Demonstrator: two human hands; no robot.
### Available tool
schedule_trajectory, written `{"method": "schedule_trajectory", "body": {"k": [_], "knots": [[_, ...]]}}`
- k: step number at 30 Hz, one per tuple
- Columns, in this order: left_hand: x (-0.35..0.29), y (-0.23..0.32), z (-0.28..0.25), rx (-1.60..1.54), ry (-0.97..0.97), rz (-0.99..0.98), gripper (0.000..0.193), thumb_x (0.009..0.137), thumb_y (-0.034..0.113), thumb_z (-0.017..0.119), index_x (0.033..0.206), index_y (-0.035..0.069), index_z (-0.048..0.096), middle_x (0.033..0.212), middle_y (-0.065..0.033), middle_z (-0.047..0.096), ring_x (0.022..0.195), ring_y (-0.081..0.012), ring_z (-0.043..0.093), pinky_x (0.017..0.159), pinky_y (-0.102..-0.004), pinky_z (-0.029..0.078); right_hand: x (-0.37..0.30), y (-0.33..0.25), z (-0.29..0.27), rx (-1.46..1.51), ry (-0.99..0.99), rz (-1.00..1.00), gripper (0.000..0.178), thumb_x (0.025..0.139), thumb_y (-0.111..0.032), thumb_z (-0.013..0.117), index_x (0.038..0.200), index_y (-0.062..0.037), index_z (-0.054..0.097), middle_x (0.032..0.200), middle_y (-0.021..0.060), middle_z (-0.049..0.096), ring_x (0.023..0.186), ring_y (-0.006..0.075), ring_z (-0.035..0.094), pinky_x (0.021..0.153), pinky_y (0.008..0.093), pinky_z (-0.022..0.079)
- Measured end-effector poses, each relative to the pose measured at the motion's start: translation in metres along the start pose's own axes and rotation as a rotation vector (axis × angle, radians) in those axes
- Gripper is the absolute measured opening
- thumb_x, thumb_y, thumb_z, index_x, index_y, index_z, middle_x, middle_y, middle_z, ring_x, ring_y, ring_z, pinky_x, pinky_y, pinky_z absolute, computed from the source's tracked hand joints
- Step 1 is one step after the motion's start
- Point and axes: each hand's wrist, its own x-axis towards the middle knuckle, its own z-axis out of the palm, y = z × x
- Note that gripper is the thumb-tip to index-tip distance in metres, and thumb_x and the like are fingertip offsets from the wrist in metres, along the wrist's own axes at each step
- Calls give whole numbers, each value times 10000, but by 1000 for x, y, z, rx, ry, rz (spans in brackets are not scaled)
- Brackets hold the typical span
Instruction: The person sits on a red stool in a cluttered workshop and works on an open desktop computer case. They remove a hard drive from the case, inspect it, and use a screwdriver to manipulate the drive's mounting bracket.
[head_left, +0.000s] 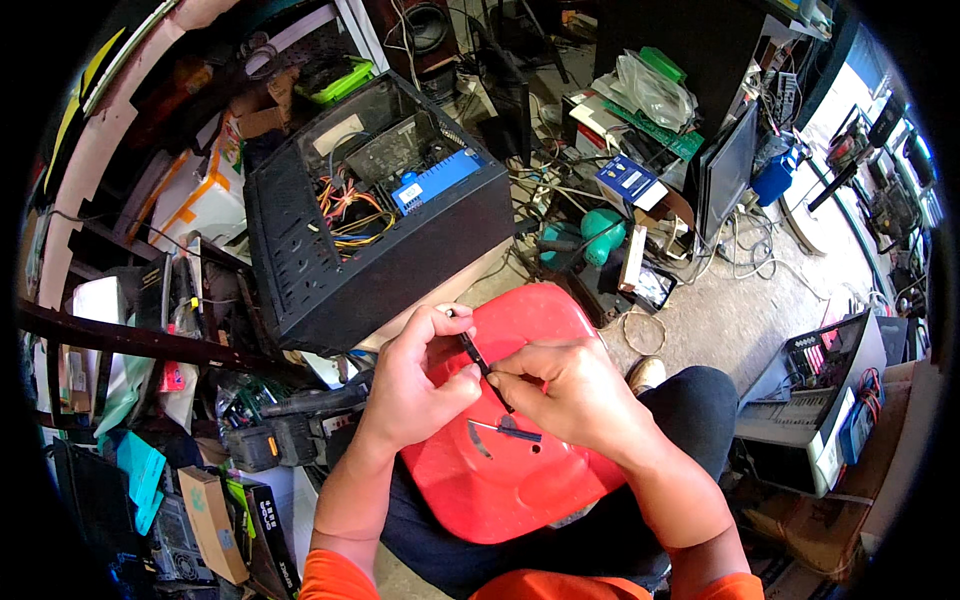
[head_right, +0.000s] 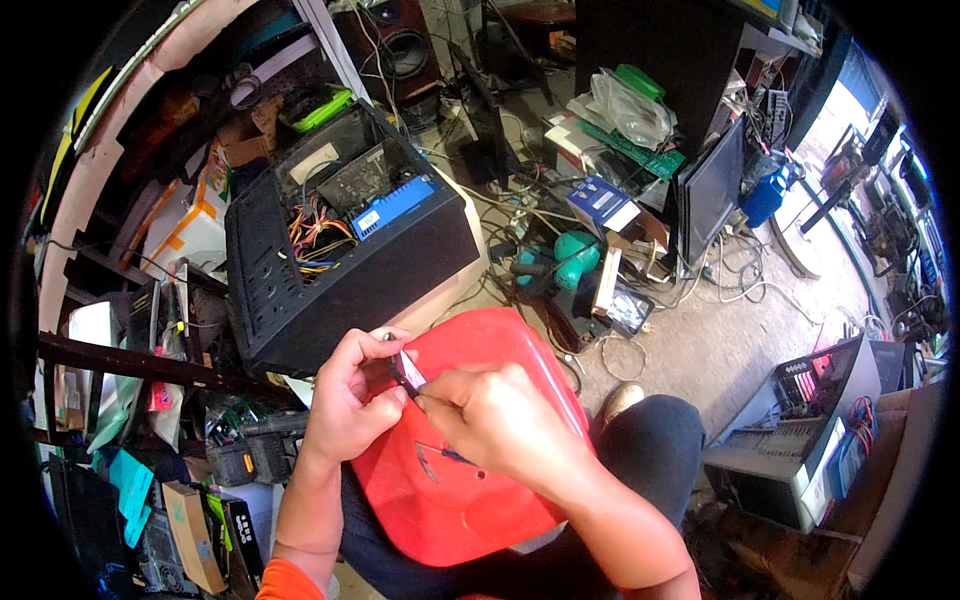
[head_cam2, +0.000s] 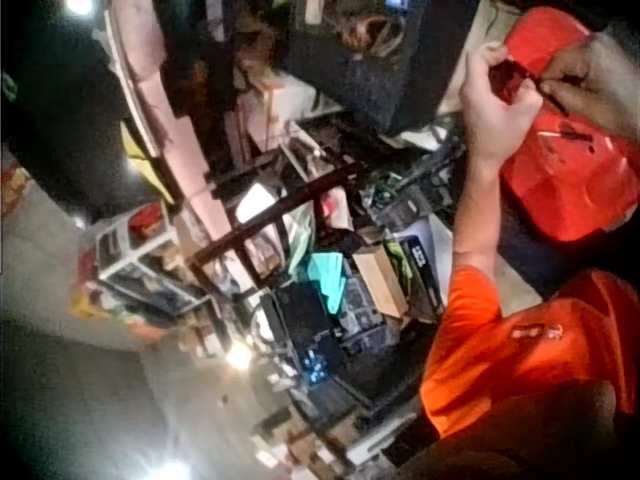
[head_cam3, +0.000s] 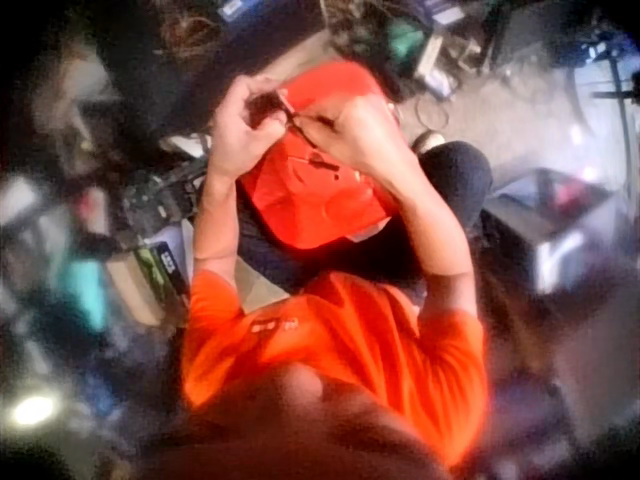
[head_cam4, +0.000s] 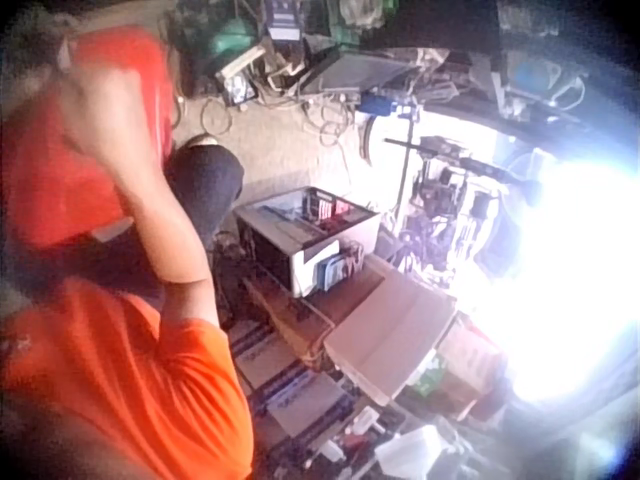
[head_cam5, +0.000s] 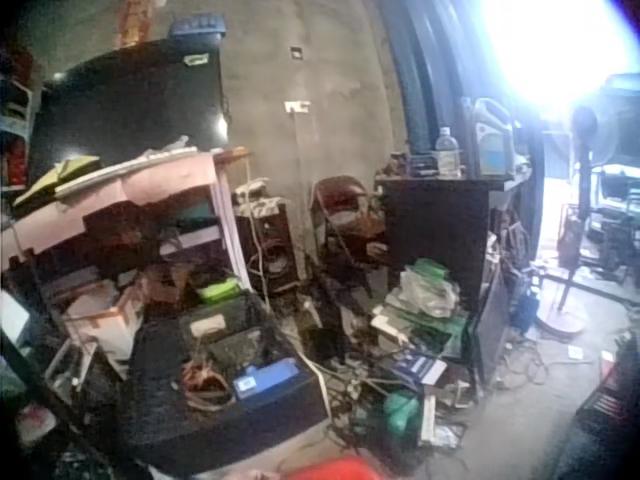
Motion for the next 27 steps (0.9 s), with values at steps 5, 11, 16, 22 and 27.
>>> {"method": "schedule_trajectory", "body": {"k": [5, 11, 16, 22, 27], "knots": [[3, -3, -3, -5, -23, 66, 362, 724, -89, 637, 1056, -29, 508, 1175, -119, 546, 1092, -150, 553, 948, -306, 472, 2, -1, -3, 0, -7, -12, 77, 798, -48, 664, 835, 11, 698, 690, 122, 669, 604, 186, 658, 573, 295, 506], [2, -2, -5, -38, -43, 5, 351, 774, -112, 569, 1105, -16, 500, 1221, -120, 506, 1115, -166, 556, 988, -324, 442, 6, -3, -2, 49, 10, 42, 95, 773, -86, 657, 759, 8, 656, 673, 200, 620, 659, 348, 646, 567, 397, 506], [3, -3, 1, 12, 47, 13, 371, 731, -62, 658, 1074, -22, 523, 1124, -97, 571, 1029, -122, 571, 904, -278, 474, 4, -2, 3, -109, 47, -82, 69, 780, -54, 644, 777, 13, 629, 687, 166, 618, 628, 311, 637, 561, 369, 502], [1, 4, 14, 125, 169, -12, 370, 721, -42, 671, 1056, -19, 514, 1042, -101, 601, 942, -137, 613, 837, -283, 505, -4, -12, 16, -367, 146, -138, 111, 781, -77, 617, 770, -17, 524, 677, 151, 553, 608, 347, 596, 524, 418, 501], [-2, 3, 13, 163, 182, -117, 389, 748, -142, 590, 1090, 13, 488, 1170, -88, 518, 1036, -151, 585, 900, -293, 495, -5, -11, 32, -576, 218, -220, 119, 746, -84, 589, 754, -49, 475, 698, 110, 506, 614, 277, 588, 488, 386, 504]]}}
